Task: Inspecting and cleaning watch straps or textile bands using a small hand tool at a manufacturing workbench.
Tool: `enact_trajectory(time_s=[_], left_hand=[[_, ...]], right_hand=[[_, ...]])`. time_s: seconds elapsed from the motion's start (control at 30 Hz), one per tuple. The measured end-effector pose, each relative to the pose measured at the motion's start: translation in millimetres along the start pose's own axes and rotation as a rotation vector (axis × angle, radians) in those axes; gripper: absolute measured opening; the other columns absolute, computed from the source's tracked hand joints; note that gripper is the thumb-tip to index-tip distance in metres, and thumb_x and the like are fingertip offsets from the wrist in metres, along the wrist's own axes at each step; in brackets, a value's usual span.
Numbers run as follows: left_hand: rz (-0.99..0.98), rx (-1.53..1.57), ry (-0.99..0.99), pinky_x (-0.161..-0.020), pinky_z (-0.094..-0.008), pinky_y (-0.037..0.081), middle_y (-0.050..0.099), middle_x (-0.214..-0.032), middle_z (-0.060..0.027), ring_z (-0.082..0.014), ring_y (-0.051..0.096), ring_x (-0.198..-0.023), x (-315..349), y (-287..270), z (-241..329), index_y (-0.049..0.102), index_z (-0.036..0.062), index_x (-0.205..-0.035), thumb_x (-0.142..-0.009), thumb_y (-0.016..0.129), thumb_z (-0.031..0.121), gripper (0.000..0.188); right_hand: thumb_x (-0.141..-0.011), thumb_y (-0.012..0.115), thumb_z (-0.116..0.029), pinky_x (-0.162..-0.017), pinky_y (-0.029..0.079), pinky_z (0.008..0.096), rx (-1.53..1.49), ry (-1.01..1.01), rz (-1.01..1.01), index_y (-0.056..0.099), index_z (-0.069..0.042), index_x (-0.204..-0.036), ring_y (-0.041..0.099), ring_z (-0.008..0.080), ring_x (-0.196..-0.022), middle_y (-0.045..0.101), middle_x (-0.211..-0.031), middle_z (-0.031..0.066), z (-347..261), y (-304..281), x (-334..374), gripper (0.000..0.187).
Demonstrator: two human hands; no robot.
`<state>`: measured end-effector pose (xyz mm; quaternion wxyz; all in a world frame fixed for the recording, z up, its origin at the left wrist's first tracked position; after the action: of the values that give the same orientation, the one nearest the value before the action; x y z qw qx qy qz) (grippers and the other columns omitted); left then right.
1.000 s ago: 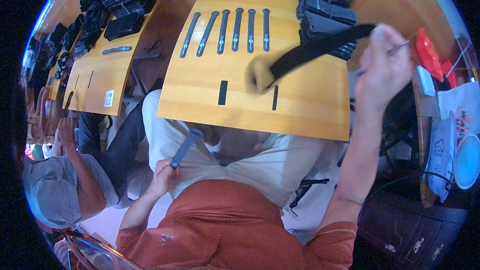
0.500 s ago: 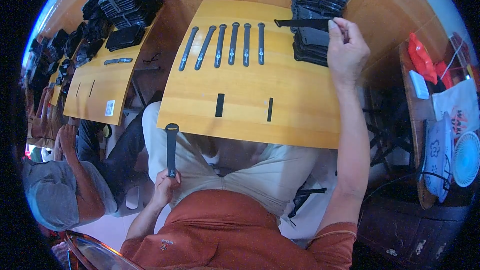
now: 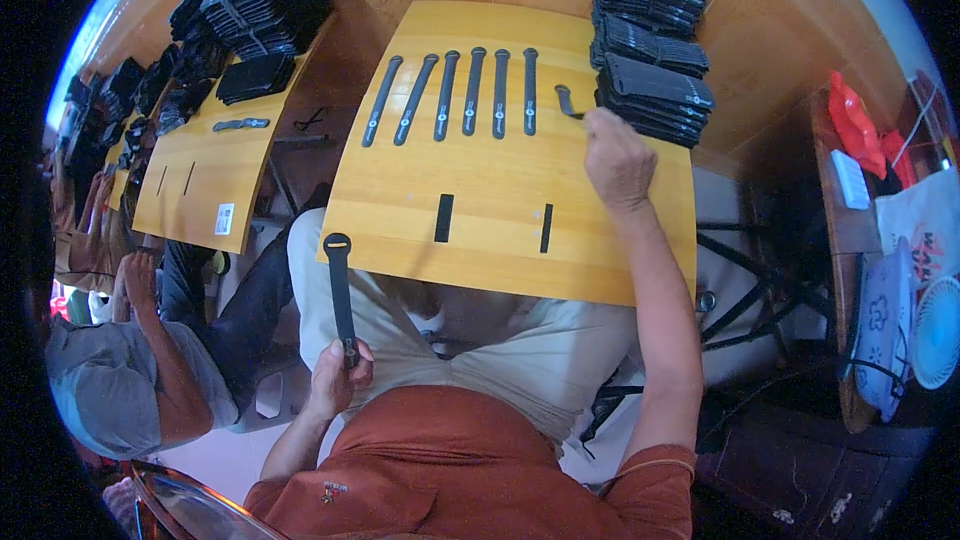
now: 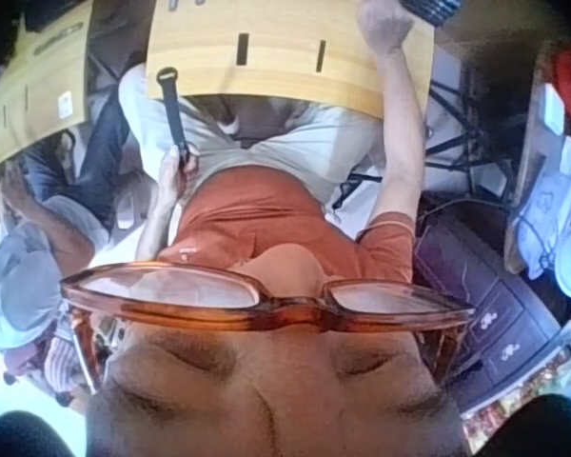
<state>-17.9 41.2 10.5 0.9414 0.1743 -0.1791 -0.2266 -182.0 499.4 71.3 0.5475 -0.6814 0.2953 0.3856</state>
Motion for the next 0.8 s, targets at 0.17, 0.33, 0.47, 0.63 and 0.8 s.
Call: enact_trajectory(time_s=[0.17,0.33,0.47,0.63,0.8], left_hand=[[-0.039,0.077,-0.024,-0.059,-0.0278,0.037,0.048,-0.073,-0.0021,-0.0123,0.042,-0.064,-8,16,7,0.055,0.0013,-0.117,-0.108,0.041,0.049,0.051],[-0.098,0.109,-0.031,-0.074,-0.0303,0.046,0.061,-0.09,-0.009,-0.0169,0.057,-0.081,-17,22,9,0.055,0.0015,-0.123,-0.105,0.051,0.045,0.047],[-0.087,0.153,-0.099,-0.095,-0.0352,0.049,0.067,-0.106,-0.0129,-0.0221,0.063,-0.104,-19,20,7,0.057,-0.0006,-0.126,-0.101,0.063,0.036,0.044],[-0.053,0.039,-0.086,-0.101,-0.0375,0.046,0.068,-0.112,-0.0131,-0.0226,0.063,-0.11,-23,24,9,0.061,-0.0022,-0.123,-0.1,0.065,0.031,0.041],[-0.05,0.022,-0.104,-0.096,-0.0351,0.049,0.069,-0.111,-0.0133,-0.0213,0.064,-0.106,-26,26,11,0.063,-0.0007,-0.121,-0.096,0.07,0.03,0.04]], right_hand=[[-0.084,0.064,-0.004,-0.065,0.057,0.0404,-0.12,0.065,-0.259,0.067,-0.012,-0.092,0.071,0.03,-0.079,0.074,-0.096,0.0063,-2,25,37,0.012],[-0.088,0.063,-0.006,-0.068,0.056,0.0454,-0.128,0.139,-0.442,0.068,-0.009,-0.096,0.072,0.0325,-0.084,0.074,-0.099,0.0071,1,36,43,0.01],[-0.091,0.064,-0.01,-0.072,0.056,0.0476,-0.093,0.184,-0.509,0.071,-0.009,-0.1,0.071,0.0344,-0.086,0.074,-0.102,0.0082,0,37,35,0.011],[-0.093,0.065,-0.019,-0.083,0.056,0.0458,-0.086,0.253,-0.607,0.073,-0.008,-0.107,0.071,0.0342,-0.096,0.072,-0.117,0.009,2,37,31,0.019],[-0.091,0.067,-0.017,-0.087,0.056,0.0428,-0.157,0.241,-0.524,0.071,-0.004,-0.112,0.07,0.033,-0.102,0.07,-0.121,0.0125,-7,22,35,0.025]])
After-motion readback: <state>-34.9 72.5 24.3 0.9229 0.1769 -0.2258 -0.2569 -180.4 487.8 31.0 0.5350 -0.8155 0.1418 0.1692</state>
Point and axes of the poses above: each hand's wrist, its own x-axis away from the middle knuckle, its own y-axis out of the palm, z = x × y, the point moved 2 cm from there along -x, towards the middle knuckle
